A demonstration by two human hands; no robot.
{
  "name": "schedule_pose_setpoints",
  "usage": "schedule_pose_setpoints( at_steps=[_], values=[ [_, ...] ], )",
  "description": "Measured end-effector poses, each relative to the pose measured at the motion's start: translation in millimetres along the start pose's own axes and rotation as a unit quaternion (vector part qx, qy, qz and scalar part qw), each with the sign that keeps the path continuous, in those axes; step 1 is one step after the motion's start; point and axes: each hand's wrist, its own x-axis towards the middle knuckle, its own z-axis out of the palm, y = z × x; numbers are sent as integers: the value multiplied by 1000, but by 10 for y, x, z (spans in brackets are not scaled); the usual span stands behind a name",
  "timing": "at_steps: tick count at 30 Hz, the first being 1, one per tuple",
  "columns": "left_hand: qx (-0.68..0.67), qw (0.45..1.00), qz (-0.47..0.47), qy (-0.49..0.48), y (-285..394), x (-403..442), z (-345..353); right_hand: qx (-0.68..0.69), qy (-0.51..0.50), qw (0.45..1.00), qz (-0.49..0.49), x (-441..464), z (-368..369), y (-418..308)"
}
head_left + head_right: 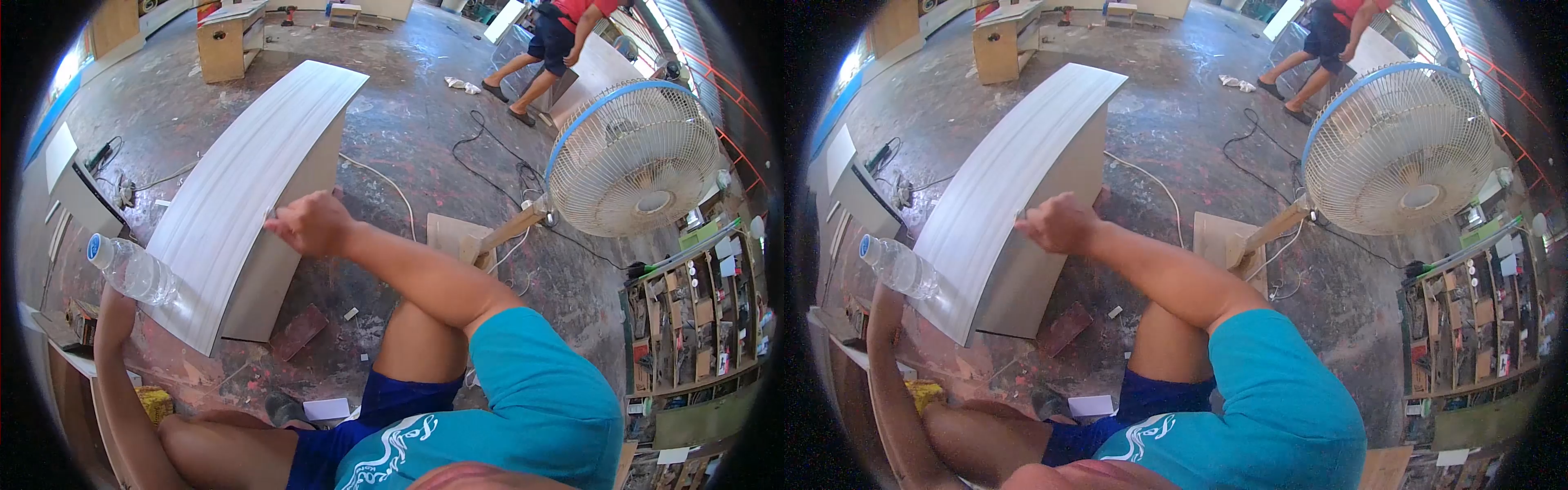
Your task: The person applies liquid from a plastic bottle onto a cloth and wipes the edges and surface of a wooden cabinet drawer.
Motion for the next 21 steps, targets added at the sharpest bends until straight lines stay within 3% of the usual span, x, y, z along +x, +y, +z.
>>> schedule_pose_setpoints(
  at_steps=[3, 6, 9, 12, 18, 21],
  values=[
    [-9, 1000, -6, -9, 159, -41, 13, -13, 13, 999, 32, 13, -59, 67],
    [8, 1000, 13, 0, 188, -47, 24, 4, -31, 1000, -2, -18, 43, -59],
    [-22, 999, 29, 6, 340, -68, 77, 2, -17, 1000, -19, 17, -22, -80],
    [-24, 999, 31, 11, 395, -76, 84, 3, 30, 999, 30, 36, -39, 113],
    [-38, 997, 74, 6, 354, -42, 115, 8, -59, 998, -13, -40, 74, -135],
    [-33, 998, 59, -15, 511, -58, 95, 14, -2, 1000, -10, 9, 25, 65]
  ],
)
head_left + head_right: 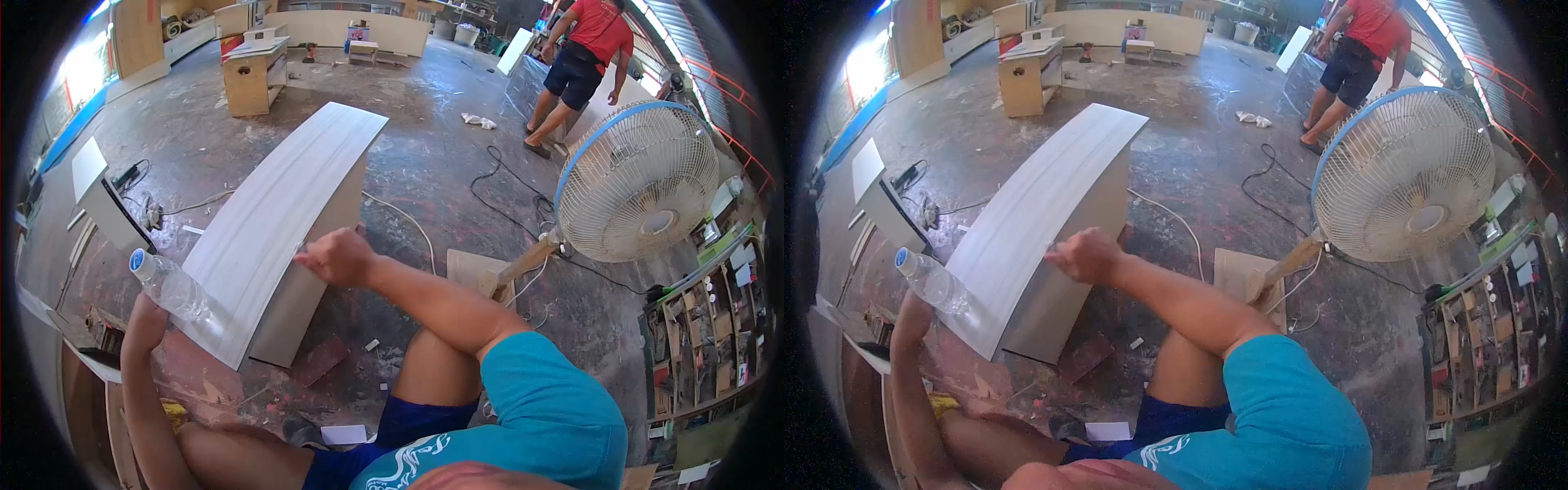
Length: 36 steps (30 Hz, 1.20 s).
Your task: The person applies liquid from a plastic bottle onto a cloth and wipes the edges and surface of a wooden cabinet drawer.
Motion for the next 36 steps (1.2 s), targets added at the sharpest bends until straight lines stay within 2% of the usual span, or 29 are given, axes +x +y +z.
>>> schedule_pose_setpoints(
  at_steps=[5, 7, 11, 14, 17, 20, 23, 26, 29, 31, 34, 36],
  values=[
    [1, 1000, -15, 3, -28, 5, -18, 17, 12, 999, 47, -41, 71, 12],
    [-11, 998, -56, 1, 132, -26, -3, 24, -34, 999, 15, -40, 41, -249],
    [27, 999, -11, 18, -21, -10, 18, 44, -69, 996, -37, 41, -59, -183],
    [48, 999, -11, 6, -1, -23, -23, 53, 37, 995, 81, 69, -100, 137],
    [39, 999, -13, 4, -55, 6, -20, 23, 9, 996, 89, -11, 32, 134],
    [44, 999, -9, 9, -82, 5, -8, 11, -50, 999, 2, -60, 98, -238],
    [38, 999, -7, 19, 19, -1, 11, 44, -147, 988, -29, 8, 4, -337],
    [27, 999, -31, 9, 17, -21, -8, 81, -55, 995, -26, 26, -44, 7],
    [41, 998, -50, 5, 119, -37, -15, 31, -53, 997, 54, 37, -146, 131],
    [61, 997, -38, 10, 116, -20, -4, 39, -69, 996, 42, 37, -151, -71],
    [47, 995, 77, 36, -19, 70, 61, 33, -105, 994, 5, -4, 2, -264],
    [32, 999, -7, 16, -8, 18, 14, 55, -103, 993, -1, -2, 35, -236]
  ],
)
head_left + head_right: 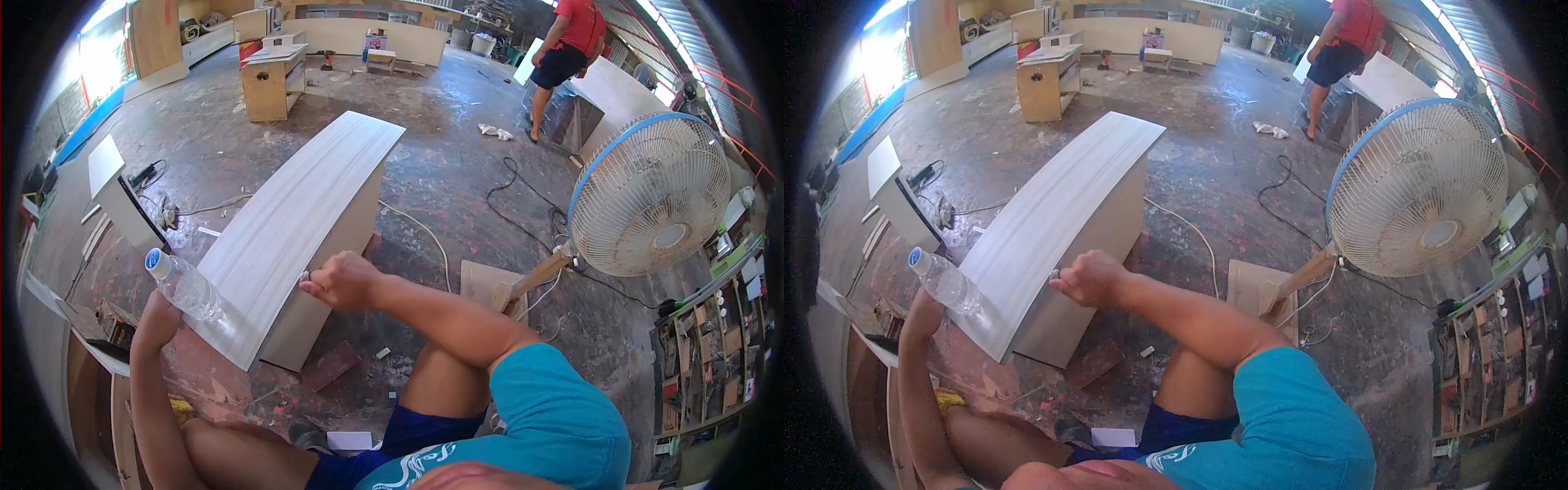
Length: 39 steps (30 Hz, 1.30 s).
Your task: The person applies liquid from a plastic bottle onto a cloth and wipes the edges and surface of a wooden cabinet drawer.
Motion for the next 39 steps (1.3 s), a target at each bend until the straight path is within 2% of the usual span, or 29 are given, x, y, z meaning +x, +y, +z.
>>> schedule_pose_setpoints(
  at_steps=[1, 4, 6, 9, 10, 12, 15, 18, 21, 22, 24, 25, 28, 31, 34, 36, 39],
  values=[
    [-7, 999, -43, -11, 11, -27, -21, 27, 17, 999, 7, 5, -43, 92],
    [0, 1000, 16, 0, -131, 6, -7, 68, 79, 991, 81, 23, -241, 247],
    [11, 1000, 6, 0, -52, -30, -23, 64, 106, 984, 127, 28, -265, 275],
    [-27, 998, -60, -5, 101, -33, -20, 40, 93, 992, 81, -24, -61, 156],
    [-49, 995, -91, -9, 117, -28, -15, 32, 58, 995, 74, -16, -70, 49],
    [-26, 999, -36, -2, 46, -17, -8, 16, -14, 998, 58, 4, -106, -143],
    [5, 1000, -5, 5, -54, -13, -9, 51, 36, 996, 67, 19, -146, -34],
    [9, 1000, 0, 1, -115, -22, -18, 18, 86, 984, 157, 50, -307, 48],
    [-4, 1000, 5, 6, -84, -16, -13, 14, 86, 985, 151, 44, -219, -16],
    [-10, 1000, 5, 9, -46, -13, -1, 13, 60, 990, 130, 30, -187, -85],
    [-10, 998, -59, -3, 189, -48, 3, 11, 6, 996, 92, 3, -154, -233],
    [-9, 996, -91, -9, 290, -63, -1, 11, 13, 995, 100, 9, -171, -237],
    [-41, 999, -31, -2, -76, -21, -2, -2, 43, 990, 135, 34, -223, -171],
    [48, 993, 104, 18, -185, 21, 10, -46, 88, 981, 165, 51, -243, -22],
    [-23, 998, -55, 2, 94, -40, 4, -51, 87, 986, 135, 17, -146, -131],
    [2, 999, -42, -3, 135, -48, -10, -19, 46, 994, 100, -10, -88, -242],
    [33, 999, 0, -1, 73, -35, -15, -3, 64, 993, 101, 16, -128, -162]
  ],
)
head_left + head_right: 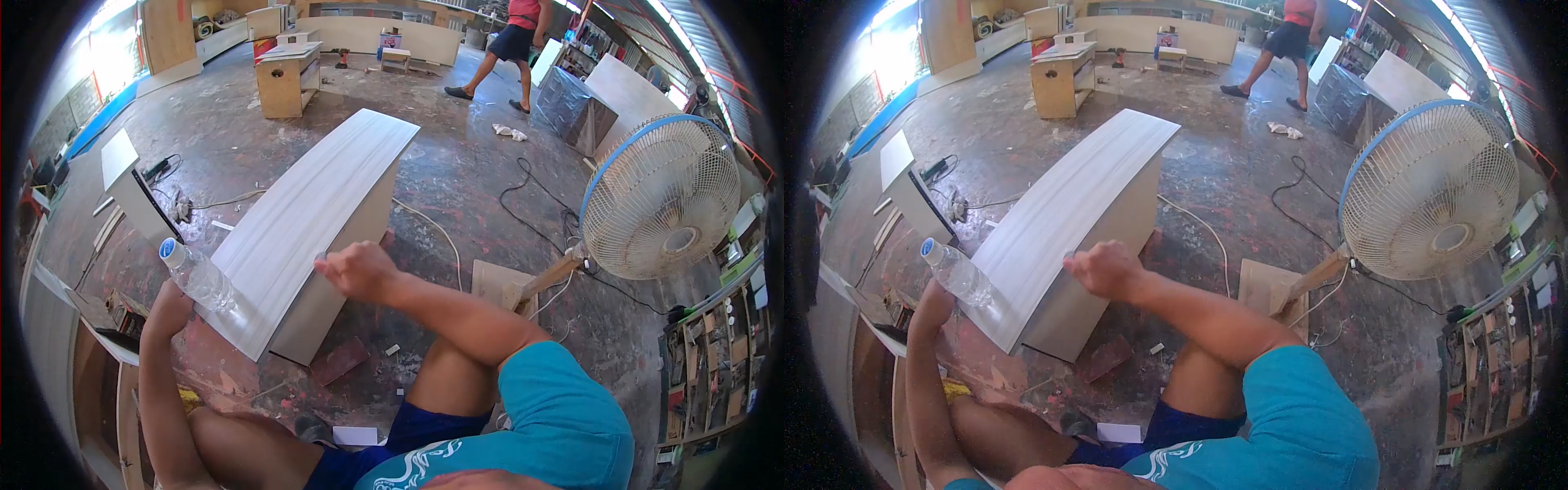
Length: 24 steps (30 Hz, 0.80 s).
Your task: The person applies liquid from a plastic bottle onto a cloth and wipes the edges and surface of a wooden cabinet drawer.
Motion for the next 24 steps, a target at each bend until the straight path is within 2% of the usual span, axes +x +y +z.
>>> schedule_pose_setpoints(
  at_steps=[3, 6, 9, 12, 15, 18, 21, 22, 24],
  values=[
    [9, 1000, 19, 3, -90, 2, 14, -10, 29, 996, 84, 101, -155, 237],
    [12, 1000, 19, 0, -78, -2, 1, -79, 48, 985, 144, 114, -68, 388],
    [-2, 1000, 8, -1, -78, 6, 1, -19, 50, 998, 32, 2, 31, 161],
    [7, 1000, 6, -4, -40, 17, 1, -8, -19, 1000, 2, -34, 13, -58],
    [0, 1000, -1, -1, -54, 9, 5, 10, 19, 999, 33, 56, -63, 110],
    [5, 1000, 13, -2, -105, 11, -1, -12, 94, 984, 148, 176, -51, 420],
    [7, 1000, 24, 6, -104, 14, 19, -13, 74, 989, 125, 71, 45, 211],
    [5, 1000, 24, 11, -89, 17, 20, -12, 43, 995, 86, 5, 81, 85],
    [-29, 999, -43, 5, 112, -10, 17, -8, -22, 1000, 8, -109, 135, -139]
  ],
)
